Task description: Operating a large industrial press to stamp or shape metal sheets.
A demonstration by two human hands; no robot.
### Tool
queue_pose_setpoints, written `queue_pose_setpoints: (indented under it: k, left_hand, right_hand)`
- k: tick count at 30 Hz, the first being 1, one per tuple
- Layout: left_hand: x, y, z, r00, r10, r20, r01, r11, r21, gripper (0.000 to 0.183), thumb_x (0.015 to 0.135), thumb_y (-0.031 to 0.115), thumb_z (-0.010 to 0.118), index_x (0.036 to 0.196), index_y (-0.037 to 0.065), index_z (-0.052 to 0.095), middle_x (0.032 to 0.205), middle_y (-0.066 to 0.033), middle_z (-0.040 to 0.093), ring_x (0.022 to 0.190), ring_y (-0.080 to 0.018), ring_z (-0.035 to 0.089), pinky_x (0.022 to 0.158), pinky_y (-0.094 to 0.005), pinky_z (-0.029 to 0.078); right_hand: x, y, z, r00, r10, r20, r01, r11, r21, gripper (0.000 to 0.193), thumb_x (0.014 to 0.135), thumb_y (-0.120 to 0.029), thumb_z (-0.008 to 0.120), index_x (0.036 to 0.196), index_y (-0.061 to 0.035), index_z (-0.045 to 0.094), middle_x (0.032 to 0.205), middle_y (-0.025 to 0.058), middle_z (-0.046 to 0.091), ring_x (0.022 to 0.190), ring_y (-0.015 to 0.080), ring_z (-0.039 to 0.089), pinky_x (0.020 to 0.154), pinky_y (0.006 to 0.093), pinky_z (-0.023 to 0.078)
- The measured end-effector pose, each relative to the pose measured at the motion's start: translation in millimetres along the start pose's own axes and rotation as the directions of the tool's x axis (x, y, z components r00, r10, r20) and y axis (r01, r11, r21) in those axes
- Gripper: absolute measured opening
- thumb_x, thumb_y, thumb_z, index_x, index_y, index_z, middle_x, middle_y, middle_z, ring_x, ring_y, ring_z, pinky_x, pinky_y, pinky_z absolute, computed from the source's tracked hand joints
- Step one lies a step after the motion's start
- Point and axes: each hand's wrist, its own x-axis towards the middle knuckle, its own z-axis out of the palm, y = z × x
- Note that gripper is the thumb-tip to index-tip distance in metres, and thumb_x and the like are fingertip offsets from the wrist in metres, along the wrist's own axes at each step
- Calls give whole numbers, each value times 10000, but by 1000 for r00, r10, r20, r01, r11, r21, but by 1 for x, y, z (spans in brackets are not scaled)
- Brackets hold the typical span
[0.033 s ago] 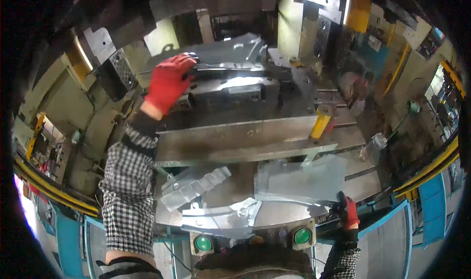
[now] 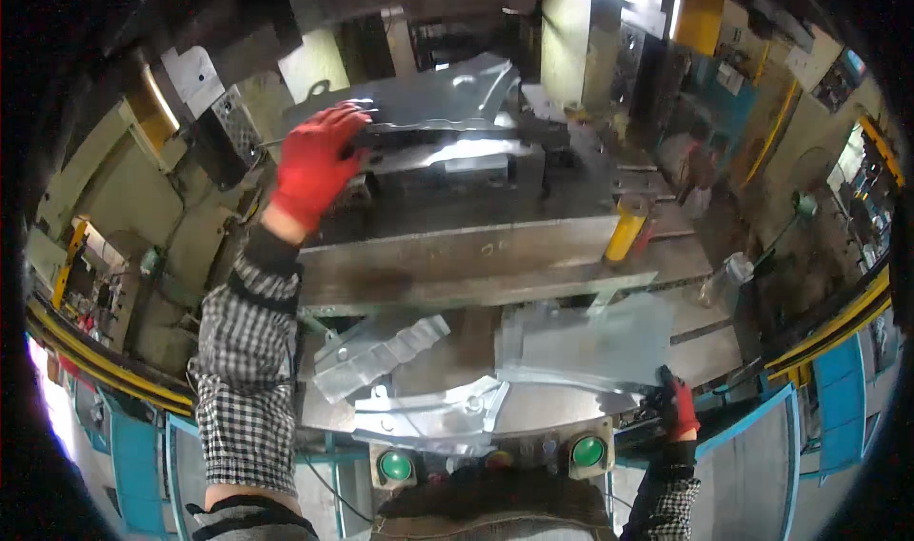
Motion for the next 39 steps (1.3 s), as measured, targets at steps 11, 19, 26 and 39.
queue_pose_setpoints:
  k: [11, 19, 26, 39]
  left_hand:
    - [-273, 173, -96, 760, -48, 648, 380, 841, -384, 398, 710, 147, 753, 1097, 83, 684, 1234, -165, 662, 1076, -366, 656, 860, -431, 535]
    - [-413, 214, -6, 719, -25, 694, 328, 893, -307, 421, 726, 165, 713, 1142, 135, 652, 1313, -106, 606, 1175, -302, 604, 860, -427, 526]
    - [-415, 221, 9, 668, 31, 743, 353, 866, -354, 398, 825, 204, 700, 1211, 137, 632, 1329, -114, 590, 1230, -310, 573, 936, -436, 508]
    - [-216, 106, -72, 939, -311, 150, 339, 912, -232, 837, 813, 286, 770, 1503, 15, 383, 1574, -209, 341, 1480, -403, 272, 1201, -507, 211]
  right_hand:
    - [-23, 17, -8, 953, -303, -15, 300, 948, -110, 384, 1005, -314, 568, 1251, -19, 574, 980, 77, 667, 779, 148, 645, 708, 301, 534]
    - [-63, 20, -86, 854, -515, -78, 518, 855, 26, 526, 1044, -326, 501, 1441, 14, 445, 1329, 93, 548, 1140, 197, 557, 996, 354, 454]
    - [-90, -13, -56, 748, -637, -186, 646, 763, -13, 489, 1048, -310, 473, 1428, -3, 458, 1350, 125, 554, 1073, 208, 617, 912, 358, 526]
    - [-94, -155, 223, 647, -712, 273, 622, 700, 350, 538, 1034, -303, 474, 1451, 25, 384, 1414, 173, 529, 1023, 301, 701, 831, 367, 598]
